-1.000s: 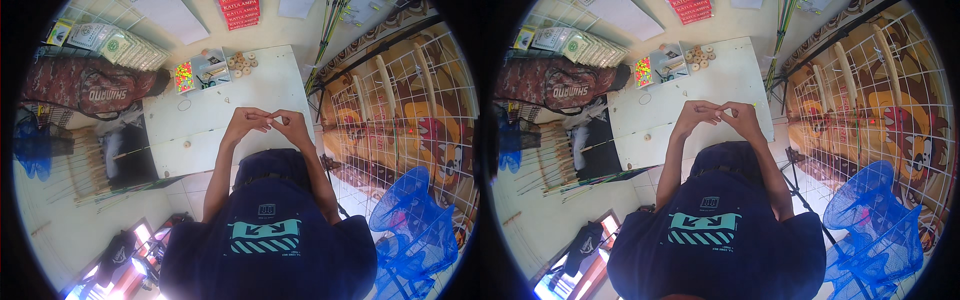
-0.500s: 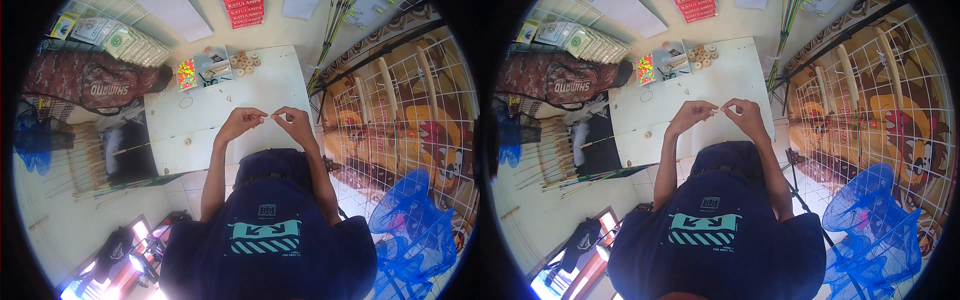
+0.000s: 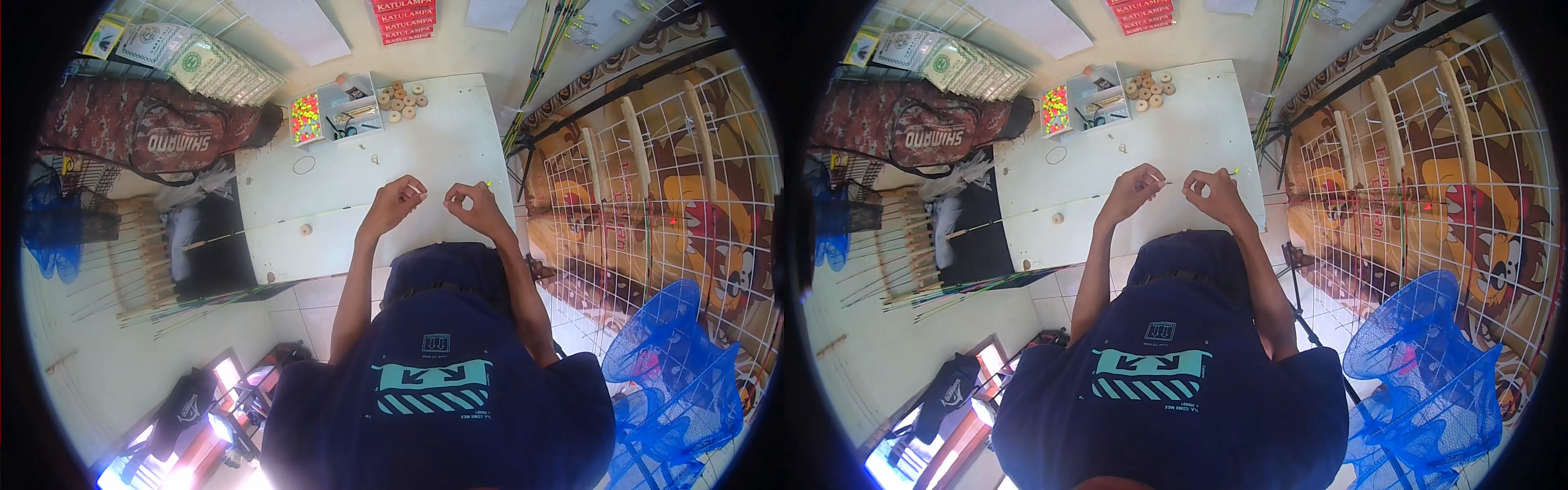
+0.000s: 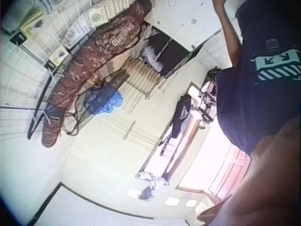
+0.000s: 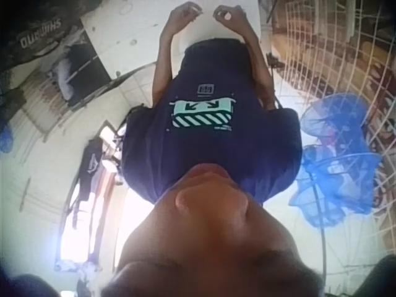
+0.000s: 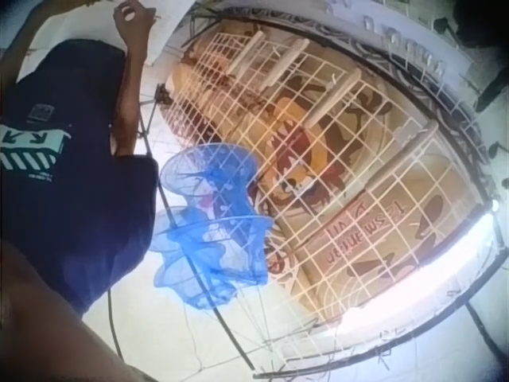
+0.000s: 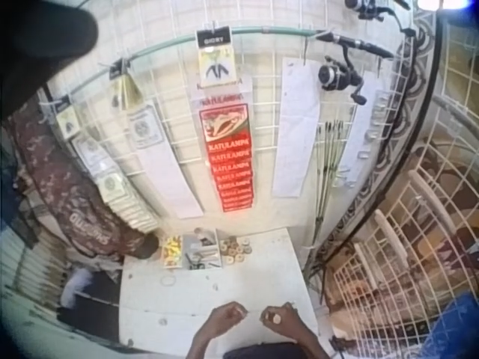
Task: Assemble a fishing rod and rig it with a float and line.
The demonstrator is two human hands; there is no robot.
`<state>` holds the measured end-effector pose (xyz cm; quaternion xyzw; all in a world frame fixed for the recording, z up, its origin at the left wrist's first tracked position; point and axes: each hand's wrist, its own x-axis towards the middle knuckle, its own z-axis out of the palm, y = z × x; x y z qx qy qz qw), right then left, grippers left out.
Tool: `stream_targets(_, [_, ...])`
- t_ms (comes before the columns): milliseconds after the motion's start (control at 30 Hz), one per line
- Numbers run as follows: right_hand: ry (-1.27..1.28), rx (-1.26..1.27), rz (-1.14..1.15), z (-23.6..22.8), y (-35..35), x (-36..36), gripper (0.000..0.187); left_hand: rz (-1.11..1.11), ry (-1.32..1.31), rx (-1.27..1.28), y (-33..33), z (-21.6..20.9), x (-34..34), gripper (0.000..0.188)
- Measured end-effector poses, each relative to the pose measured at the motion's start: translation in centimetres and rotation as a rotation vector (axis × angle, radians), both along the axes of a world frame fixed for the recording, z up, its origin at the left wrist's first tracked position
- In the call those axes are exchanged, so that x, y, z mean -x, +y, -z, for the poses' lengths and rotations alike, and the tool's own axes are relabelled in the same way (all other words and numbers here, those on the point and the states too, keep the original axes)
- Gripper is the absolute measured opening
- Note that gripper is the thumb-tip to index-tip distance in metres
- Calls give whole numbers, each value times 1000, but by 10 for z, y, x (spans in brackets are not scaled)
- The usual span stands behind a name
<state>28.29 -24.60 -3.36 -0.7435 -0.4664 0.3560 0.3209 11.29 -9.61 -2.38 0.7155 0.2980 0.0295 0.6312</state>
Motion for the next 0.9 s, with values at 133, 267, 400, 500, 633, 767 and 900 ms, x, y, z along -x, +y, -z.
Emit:
stream_targets(133, [190,-76,-24,14,-5,6,43,54,72,-133,-9,6,-1,18])
stream_targets(267, [176,-114,-94,15,-1,17,55,111,141,-65,-18,10,1,22])
stream_targets(400, [476,-12,-120,16,4,18,42,5,84,80,-21,18,9,25])
stream_targets(500, [421,5,-145,34,3,19,28,-50,106,79,-19,26,12,26])
stream_targets(633, [389,-10,-145,41,6,20,16,-79,136,125,-18,34,16,28])
stream_targets(767, [411,27,-118,51,9,20,14,-154,100,126,-21,50,14,27])
stream_targets(900, [133,-65,-12,82,18,17,14,-525,98,9,-24,83,14,25])
